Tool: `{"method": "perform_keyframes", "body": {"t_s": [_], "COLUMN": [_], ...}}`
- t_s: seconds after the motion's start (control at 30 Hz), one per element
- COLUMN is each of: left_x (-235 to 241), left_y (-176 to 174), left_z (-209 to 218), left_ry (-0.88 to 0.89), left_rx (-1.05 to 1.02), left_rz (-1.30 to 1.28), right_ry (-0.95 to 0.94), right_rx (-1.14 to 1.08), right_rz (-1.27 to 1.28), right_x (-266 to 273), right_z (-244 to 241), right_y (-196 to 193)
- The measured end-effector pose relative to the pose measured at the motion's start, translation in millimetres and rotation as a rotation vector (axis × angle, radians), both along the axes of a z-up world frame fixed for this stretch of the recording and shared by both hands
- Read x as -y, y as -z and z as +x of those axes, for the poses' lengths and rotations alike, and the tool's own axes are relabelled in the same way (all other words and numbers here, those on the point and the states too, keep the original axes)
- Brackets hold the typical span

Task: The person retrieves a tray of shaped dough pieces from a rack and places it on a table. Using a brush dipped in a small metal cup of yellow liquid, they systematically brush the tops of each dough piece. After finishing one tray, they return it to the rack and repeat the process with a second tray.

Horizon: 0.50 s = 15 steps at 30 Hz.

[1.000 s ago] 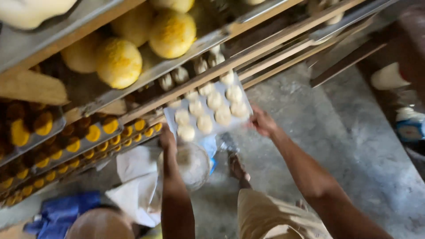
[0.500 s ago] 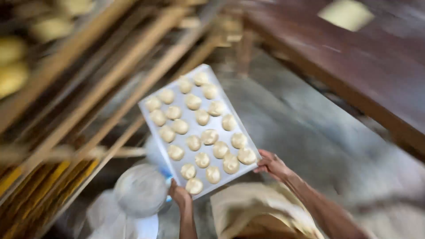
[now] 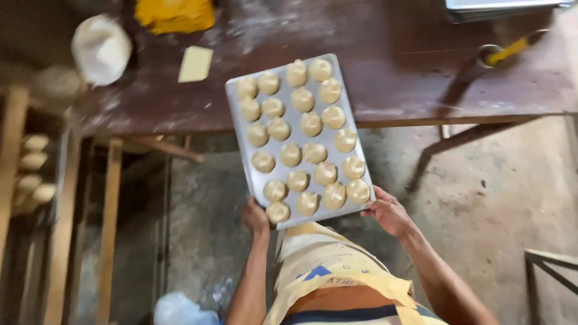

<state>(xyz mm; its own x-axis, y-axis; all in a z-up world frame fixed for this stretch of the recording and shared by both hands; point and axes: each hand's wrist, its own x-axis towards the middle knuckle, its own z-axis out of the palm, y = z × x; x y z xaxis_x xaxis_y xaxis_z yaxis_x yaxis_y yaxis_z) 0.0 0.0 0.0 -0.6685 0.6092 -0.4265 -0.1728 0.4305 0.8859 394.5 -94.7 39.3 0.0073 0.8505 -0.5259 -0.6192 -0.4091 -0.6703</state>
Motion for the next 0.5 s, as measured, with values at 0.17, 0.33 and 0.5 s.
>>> {"method": "perform_keyframes", "body": {"t_s": [0.17,0.33,0.5], "left_x": [-101.7,-176.7,-213.8], "left_y": [-63.8,-21.9,-6.4], "left_z": [99.5,159.7,162.5], "left_ry": [0.433,0.547,0.599], "left_rx": [-0.161,-0.147,-0.116], "left_rz": [-0.339,-0.275,-0.256], "right_ry": [0.194,0.306,0.338], "right_rx": [0.011,-0.024,-0.068], "right_rz": [0.002,-0.032,-0.092], "right_x": [-32.0,-93.0,-140.6], "right_z": [63.5,119.6,139.7], "right_y": [29.0,56.6,20.4]}}
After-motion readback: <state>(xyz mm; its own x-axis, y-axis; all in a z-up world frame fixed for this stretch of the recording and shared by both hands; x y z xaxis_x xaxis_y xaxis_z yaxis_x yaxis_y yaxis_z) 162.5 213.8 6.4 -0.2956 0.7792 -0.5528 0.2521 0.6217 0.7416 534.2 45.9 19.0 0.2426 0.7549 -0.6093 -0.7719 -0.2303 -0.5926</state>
